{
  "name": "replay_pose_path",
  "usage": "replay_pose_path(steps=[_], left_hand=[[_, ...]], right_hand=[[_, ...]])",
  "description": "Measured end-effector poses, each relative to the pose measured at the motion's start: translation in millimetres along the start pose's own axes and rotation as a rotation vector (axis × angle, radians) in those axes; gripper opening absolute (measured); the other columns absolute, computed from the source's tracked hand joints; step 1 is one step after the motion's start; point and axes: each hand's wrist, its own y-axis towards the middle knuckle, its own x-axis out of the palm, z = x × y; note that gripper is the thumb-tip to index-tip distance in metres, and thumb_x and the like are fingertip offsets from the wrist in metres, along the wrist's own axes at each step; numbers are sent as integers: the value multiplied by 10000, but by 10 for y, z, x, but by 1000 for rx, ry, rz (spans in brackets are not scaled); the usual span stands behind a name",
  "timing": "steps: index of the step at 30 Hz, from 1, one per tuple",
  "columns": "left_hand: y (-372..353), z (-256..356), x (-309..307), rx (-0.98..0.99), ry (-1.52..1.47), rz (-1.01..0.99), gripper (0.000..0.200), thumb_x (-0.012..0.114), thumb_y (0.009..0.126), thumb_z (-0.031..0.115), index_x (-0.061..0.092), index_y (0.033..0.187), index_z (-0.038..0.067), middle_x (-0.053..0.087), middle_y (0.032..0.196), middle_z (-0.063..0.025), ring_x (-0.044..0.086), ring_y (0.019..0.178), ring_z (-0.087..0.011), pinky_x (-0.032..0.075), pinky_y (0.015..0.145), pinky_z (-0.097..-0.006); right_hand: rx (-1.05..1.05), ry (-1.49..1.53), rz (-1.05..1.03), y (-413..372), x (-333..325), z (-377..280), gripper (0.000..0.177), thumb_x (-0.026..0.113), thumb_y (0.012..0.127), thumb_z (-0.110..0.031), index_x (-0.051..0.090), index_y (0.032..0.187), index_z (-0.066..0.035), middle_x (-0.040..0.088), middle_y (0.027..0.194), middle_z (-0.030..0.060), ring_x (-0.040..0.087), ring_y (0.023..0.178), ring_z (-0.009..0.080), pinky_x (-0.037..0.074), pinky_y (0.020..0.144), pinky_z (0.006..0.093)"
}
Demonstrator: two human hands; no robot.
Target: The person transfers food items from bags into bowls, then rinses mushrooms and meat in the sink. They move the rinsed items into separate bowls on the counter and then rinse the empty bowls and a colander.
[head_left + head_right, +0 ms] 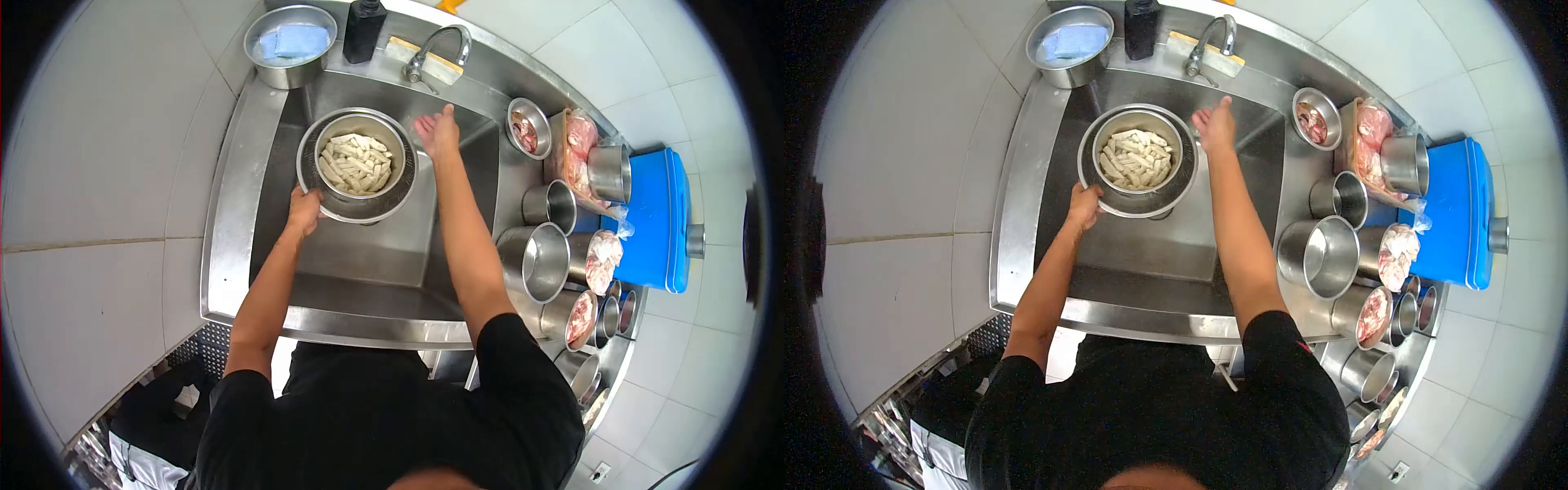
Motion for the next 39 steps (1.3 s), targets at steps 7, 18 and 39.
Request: replay_pose_path(steps=[7, 18, 39], left_hand=[[200, -11, 132, 28, -38, -92, 329, 430, 771, -16, 449, 1095, -67, 555, 883, -146, 632, 711, -271, 593, 618, -413], [489, 26, 802, -112, 33, -366, 399, 411, 715, -24, 430, 1105, -109, 554, 997, -224, 633, 795, -409, 577, 652, -547], [547, 11, 921, 23, 202, -395, 455, 438, 742, -19, 466, 1195, 22, 579, 1000, -166, 624, 798, -326, 567, 578, -467]], right_hand=[[-187, 128, -285, 239, 604, -614, 479, 399, 966, -322, 392, 1215, 87, 420, 1284, 244, 459, 1167, 318, 427, 968, 398], [498, -613, -747, -141, 32, -365, 174, 550, 844, -44, 559, 1002, 30, 621, 986, 171, 633, 891, 271, 525, 848, 359], [-129, -1271, -361, 5, -363, 187, 222, 586, 808, -50, 665, 1010, -2, 664, 936, 85, 620, 846, 160, 512, 736, 281]])
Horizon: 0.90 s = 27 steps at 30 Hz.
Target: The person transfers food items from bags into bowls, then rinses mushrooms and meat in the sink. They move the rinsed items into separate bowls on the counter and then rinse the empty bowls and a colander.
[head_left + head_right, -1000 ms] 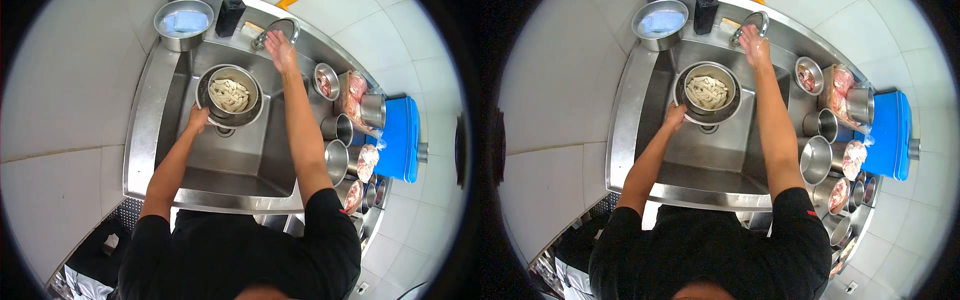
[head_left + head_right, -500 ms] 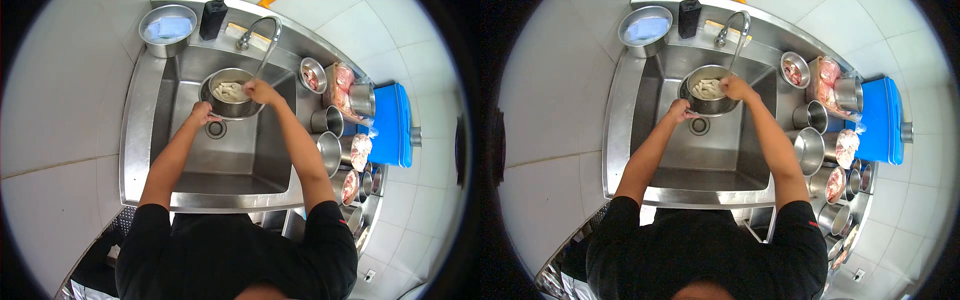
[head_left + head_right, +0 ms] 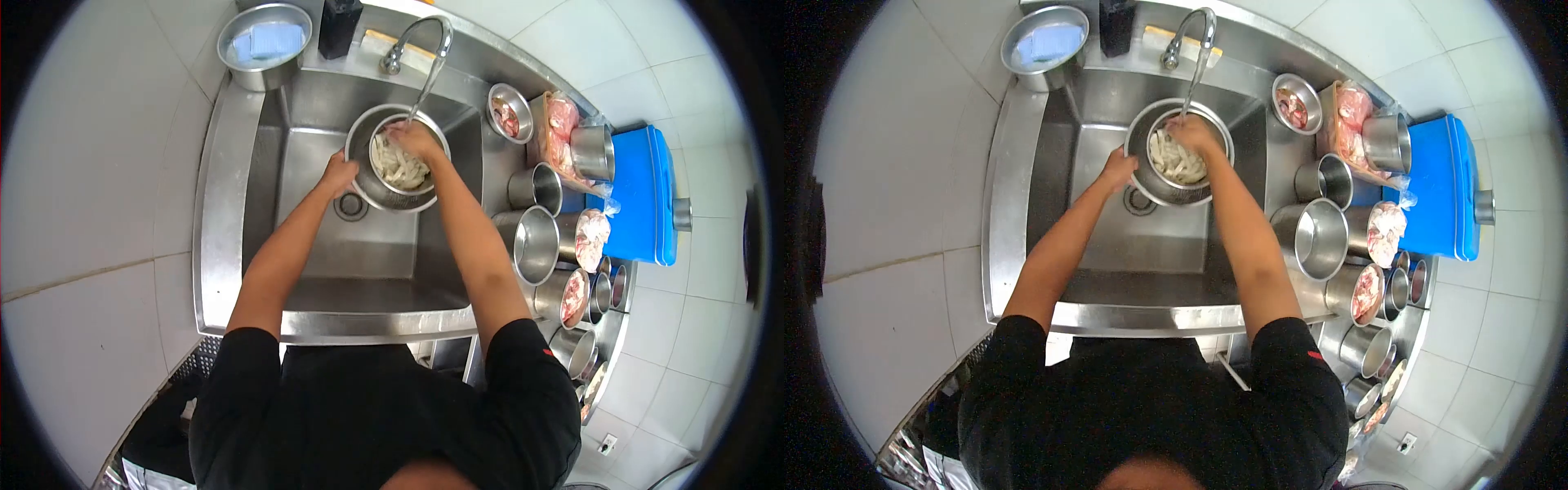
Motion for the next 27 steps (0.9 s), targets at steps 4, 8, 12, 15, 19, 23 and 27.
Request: replay_pose_path(steps=[4, 8, 12, 15, 19, 23, 27], left_hand=[[-8, -94, -8, -58, -144, 38, 390, 443, 734, -15, 487, 1121, 3, 563, 907, -124, 607, 744, -272, 563, 552, -424], [90, -143, -33, -8, -196, 101, 347, 429, 728, -36, 511, 1063, -3, 555, 837, -108, 600, 666, -261, 576, 522, -442], [139, -135, -30, 8, -188, 132, 336, 431, 726, -21, 528, 1046, 7, 564, 832, -109, 598, 662, -255, 565, 503, -440], [122, -108, 35, 33, -171, 133, 358, 439, 721, -13, 527, 1067, 9, 578, 847, -110, 600, 661, -253, 562, 511, -432], [230, -170, -90, 30, -205, 124, 421, 423, 712, -34, 507, 1123, 2, 589, 943, -154, 631, 734, -307, 574, 540, -464], [172, -129, -289, -35, -204, 83, 419, 416, 699, -48, 489, 1111, -25, 576, 936, -178, 633, 767, -359, 585, 584, -507], [117, -149, -414, -139, -171, 54, 411, 422, 694, -49, 478, 1101, -49, 563, 943, -197, 624, 772, -397, 578, 612, -548]], right_hand=[[-150, 78, -323, -307, -18, -100, 189, 570, 821, -48, 662, 978, 3, 672, 869, 59, 617, 747, 159, 496, 677, 286], [-293, 218, -235, -773, 103, -49, 130, 562, 865, -84, 638, 922, 6, 659, 802, 94, 618, 720, 186, 490, 665, 286], [-681, -112, 225, -1108, 666, -34, 177, 568, 857, -108, 637, 971, 8, 652, 886, 195, 618, 820, 386, 495, 729, 367], [-564, 82, 181, -1083, 893, -16, 224, 576, 857, -137, 621, 1028, 1, 639, 880, 218, 615, 851, 391, 492, 754, 394], [-543, 32, 143, -1520, 797, -61, 256, 580, 853, -128, 598, 1077, -4, 628, 930, 223, 618, 873, 369, 487, 743, 401], [-282, -113, 96, -1726, 604, 305, 231, 563, 845, -74, 602, 1060, 2, 639, 959, 199, 630, 837, 325, 490, 699, 367], [-537, -85, 557, -1441, 254, 272, 202, 533, 814, -27, 610, 997, 8, 614, 852, 196, 608, 727, 335, 477, 627, 376]])
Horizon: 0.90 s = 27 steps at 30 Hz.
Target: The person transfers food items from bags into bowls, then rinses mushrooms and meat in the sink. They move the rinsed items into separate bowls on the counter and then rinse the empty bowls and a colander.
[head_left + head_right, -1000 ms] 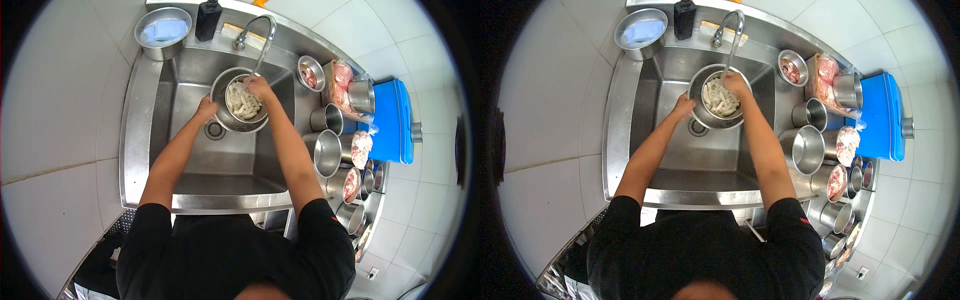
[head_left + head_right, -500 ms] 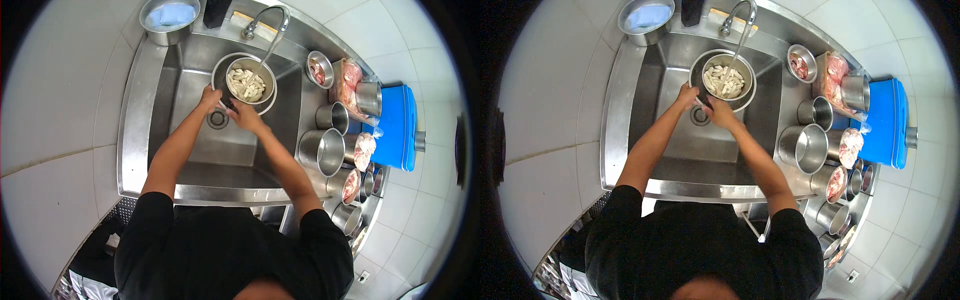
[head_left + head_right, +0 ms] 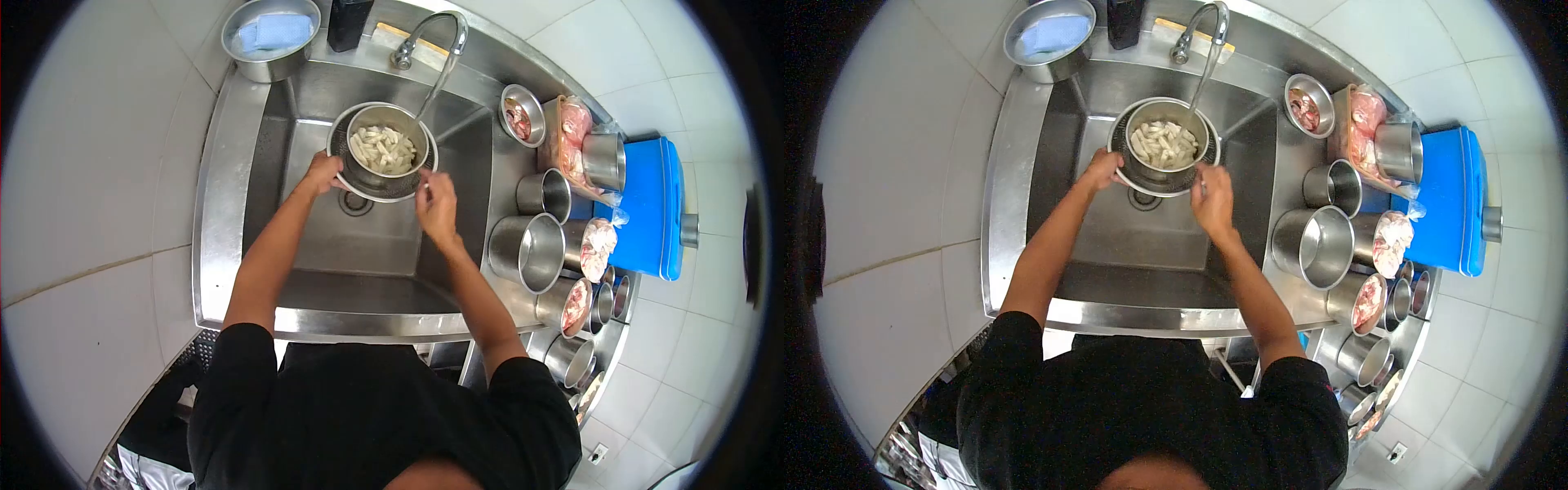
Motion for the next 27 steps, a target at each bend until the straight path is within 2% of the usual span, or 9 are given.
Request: replay_pose_path(steps=[3, 5, 9, 11, 12, 15, 21, 25, 27], left_hand=[[-6, -94, 131, -25, -9, 12, 446, 424, 704, -52, 479, 1146, -31, 577, 985, -202, 628, 782, -420, 567, 581, -563], [19, -162, 270, 16, 21, 6, 445, 423, 711, -50, 478, 1152, -26, 584, 981, -197, 631, 755, -411, 569, 556, -544], [46, -257, 447, 92, -9, 16, 474, 424, 719, -43, 477, 1186, 14, 591, 977, -185, 638, 748, -378, 574, 518, -503], [30, -262, 498, 99, -50, 16, 482, 423, 718, -44, 476, 1193, 23, 594, 971, -177, 641, 749, -357, 577, 519, -490], [47, -257, 509, 121, -42, 21, 473, 424, 723, -42, 477, 1190, 20, 595, 967, -174, 642, 746, -348, 578, 519, -483], [74, -236, 534, 159, -43, 23, 447, 431, 743, -31, 478, 1185, 18, 599, 959, -165, 644, 731, -327, 580, 519, -471], [3, -241, 536, 186, -131, 47, 358, 447, 705, -29, 518, 1055, -5, 577, 825, -124, 617, 631, -256, 560, 476, -395], [-30, -260, 375, 147, -92, 128, 348, 451, 693, -27, 521, 1033, -10, 578, 828, -128, 622, 625, -266, 559, 460, -393], [-89, -263, 236, 124, -164, 76, 342, 455, 678, -24, 527, 1013, -13, 579, 825, -126, 623, 626, -269, 567, 468, -396]], right_hand=[[244, 150, -28, 501, 156, 168, 147, 560, 849, -37, 615, 976, 12, 623, 815, 137, 594, 645, 222, 468, 567, 306], [803, 803, -313, 950, 329, 361, 145, 560, 864, -49, 615, 983, 11, 632, 813, 124, 616, 688, 194, 494, 617, 282], [799, 932, -587, 1324, 582, 460, 242, 598, 850, -161, 608, 1024, 7, 650, 880, 153, 644, 777, 227, 514, 705, 320], [335, -66, -736, 1404, 628, 415, 447, 653, 797, -350, 596, 1072, -2, 649, 979, 187, 638, 903, 319, 500, 790, 397], [488, -173, -696, 1387, 640, 412, 682, 667, 708, -547, 585, 1153, -37, 562, 1193, 213, 537, 1094, 401, 424, 902, 484], [662, -378, -676, 1186, 703, 308, 1012, 728, 629, -562, 294, 1397, -67, 343, 1354, 304, 346, 1267, 453, 397, 951, 510], [537, -420, -585, 1082, 1025, 397, 603, 664, 732, -390, 535, 1252, -112, 472, 1279, 241, 415, 1222, 372, 367, 985, 430], [54, -391, -807, 1073, 592, 338, 284, 631, 758, -186, 654, 1008, -52, 605, 1024, 248, 600, 909, 419, 481, 857, 430], [-26, -336, -700, 981, 421, 366, 294, 639, 762, -182, 650, 1021, -44, 601, 1068, 216, 595, 934, 415, 485, 835, 445]])
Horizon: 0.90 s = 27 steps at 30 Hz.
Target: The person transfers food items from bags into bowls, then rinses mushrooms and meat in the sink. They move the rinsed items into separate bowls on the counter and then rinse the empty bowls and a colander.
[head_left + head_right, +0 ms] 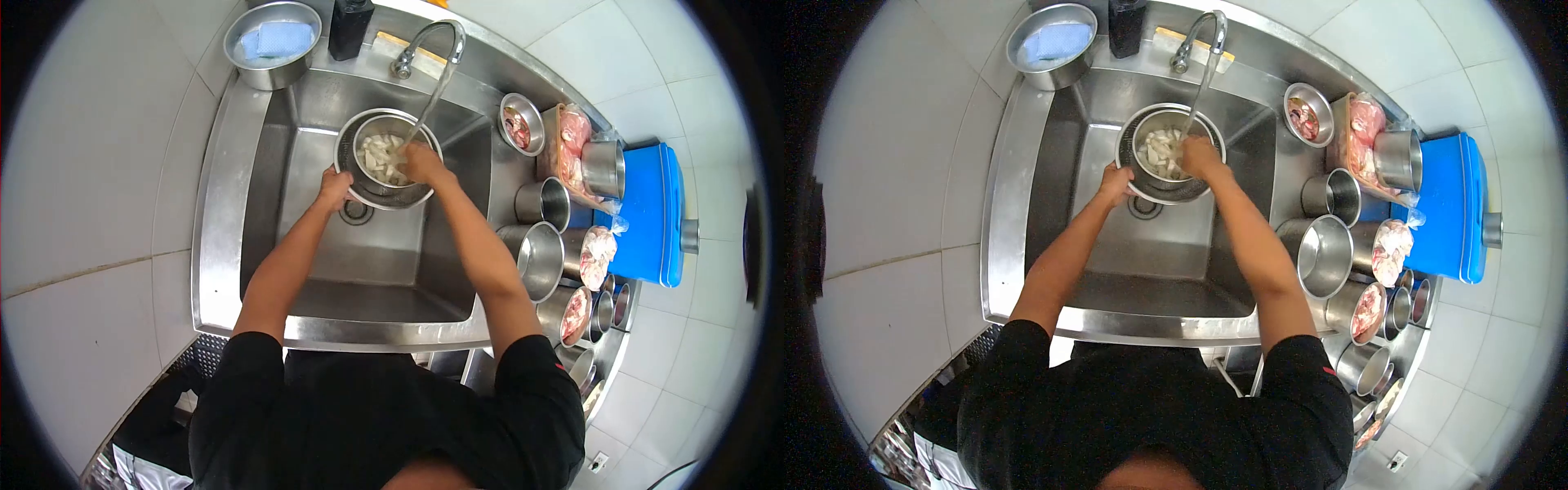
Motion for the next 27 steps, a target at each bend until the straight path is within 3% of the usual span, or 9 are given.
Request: replay_pose_path(steps=[1, 2, 4, 6, 9, 16, 22, 25, 27], left_hand=[[60, -29, -84, -17, 30, 38, 331, 456, 672, -21, 533, 994, -19, 581, 821, -124, 621, 620, -266, 565, 465, -391], [130, -48, -158, -18, 27, 40, 331, 456, 672, -21, 533, 994, -19, 581, 821, -124, 621, 620, -266, 565, 465, -391], [171, -18, -231, -15, 20, -8, 350, 437, 686, -44, 530, 1023, -30, 586, 859, -146, 642, 653, -316, 584, 510, -472], [177, -11, -191, 20, 25, -15, 332, 443, 690, -43, 529, 1011, -43, 588, 854, -146, 640, 641, -314, 582, 500, -459], [236, 84, -121, 88, 106, -20, 325, 449, 700, -39, 527, 1016, -45, 591, 862, -140, 643, 673, -316, 579, 503, -459], [258, 30, -137, 18, 127, 7, 303, 454, 742, -3, 531, 1035, -16, 570, 848, -118, 604, 666, -286, 569, 566, -482], [224, 10, -241, 110, 276, 5, 312, 467, 743, 9, 564, 1039, 33, 572, 833, -89, 584, 689, -228, 526, 518, -403], [155, 37, -297, 105, 298, -57, 321, 473, 748, 15, 568, 1052, 57, 578, 835, -67, 581, 690, -197, 506, 505, -358], [20, 38, -257, 32, 264, -50, 292, 477, 754, 22, 561, 1033, 43, 540, 816, -48, 519, 652, -167, 458, 524, -327]], right_hand=[[48, 124, -204, -78, -160, -56, 350, 682, 750, -248, 646, 1030, -40, 608, 1050, 192, 561, 998, 394, 464, 854, 437], [46, 122, -207, -189, -159, -51, 350, 682, 750, -248, 646, 1030, -40, 608, 1050, 192, 561, 998, 394, 464, 854, 437], [-341, 127, -174, -437, -89, -54, 375, 715, 732, -284, 651, 1022, -55, 616, 1019, 166, 532, 1028, 358, 425, 903, 413], [-368, 118, -37, -536, 97, -40, 285, 693, 749, -222, 660, 997, -85, 622, 982, 142, 535, 998, 314, 395, 916, 410], [-255, 17, 100, -458, 90, 37, 116, 629, 776, -121, 665, 887, -129, 633, 910, 35, 534, 930, 257, 394, 788, 408], [-276, 24, 367, -375, -147, -187, 166, 648, 798, -276, 656, 814, -111, 631, 803, 42, 539, 794, 247, 371, 713, 398], [-395, 70, 481, -276, -461, -410, 285, 627, 822, -352, 619, 721, -86, 603, 703, 92, 555, 713, 267, 386, 611, 392], [28, 418, 129, -110, -582, -315, 498, 569, 848, -496, 598, 685, -25, 546, 617, 176, 520, 551, 321, 408, 535, 408], [145, 438, 12, 29, -631, -283, 545, 580, 823, -549, 616, 692, -21, 555, 603, 136, 530, 556, 227, 419, 548, 374]])
